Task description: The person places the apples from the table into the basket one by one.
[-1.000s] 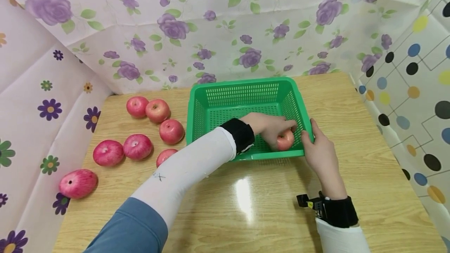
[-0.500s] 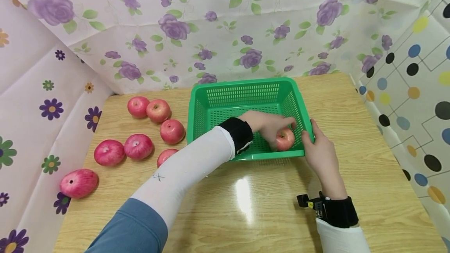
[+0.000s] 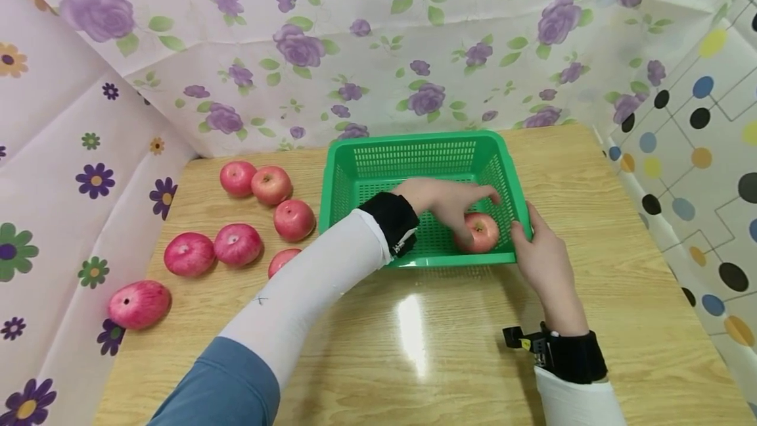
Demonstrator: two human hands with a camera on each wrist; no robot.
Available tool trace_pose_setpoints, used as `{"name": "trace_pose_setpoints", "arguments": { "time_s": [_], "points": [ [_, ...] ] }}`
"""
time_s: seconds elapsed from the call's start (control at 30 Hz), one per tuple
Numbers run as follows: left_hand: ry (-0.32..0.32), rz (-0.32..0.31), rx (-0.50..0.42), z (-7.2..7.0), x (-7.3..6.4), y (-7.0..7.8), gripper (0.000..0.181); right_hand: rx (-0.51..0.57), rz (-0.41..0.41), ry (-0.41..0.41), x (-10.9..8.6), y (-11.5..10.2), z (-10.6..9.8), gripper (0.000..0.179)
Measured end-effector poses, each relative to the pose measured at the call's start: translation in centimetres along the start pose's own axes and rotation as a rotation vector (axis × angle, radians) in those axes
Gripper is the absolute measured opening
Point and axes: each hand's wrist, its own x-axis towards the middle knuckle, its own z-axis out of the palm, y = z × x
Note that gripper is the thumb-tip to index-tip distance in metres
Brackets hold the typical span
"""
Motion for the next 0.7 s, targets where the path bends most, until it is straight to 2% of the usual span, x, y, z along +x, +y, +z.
{"name": "trace_pose_setpoints", "arguments": {
  "time_s": [0.17, 0.3, 0.5, 0.7],
  "points": [
    [0.030, -0.021, -0.004, -0.4, -1.5, -0.9, 0.088, 0.017, 0.022, -0.015, 0.1, -0.1, 0.0, 0.066],
    [0.062, 0.006, -0.015, -0.6, -3.2, -1.7, 0.087, 0.013, 0.022, -0.021, 0.1, -0.2, 0.1, 0.066],
    [0.180, 0.081, 0.009, -0.9, -6.6, -3.2, 0.084, -0.006, 0.009, -0.018, 0.1, -0.2, 0.2, 0.066],
    [0.286, 0.111, 0.036, -0.9, -10.2, -3.9, 0.083, -0.003, 0.006, -0.019, 0.1, -0.3, 0.2, 0.067]
  ]
}}
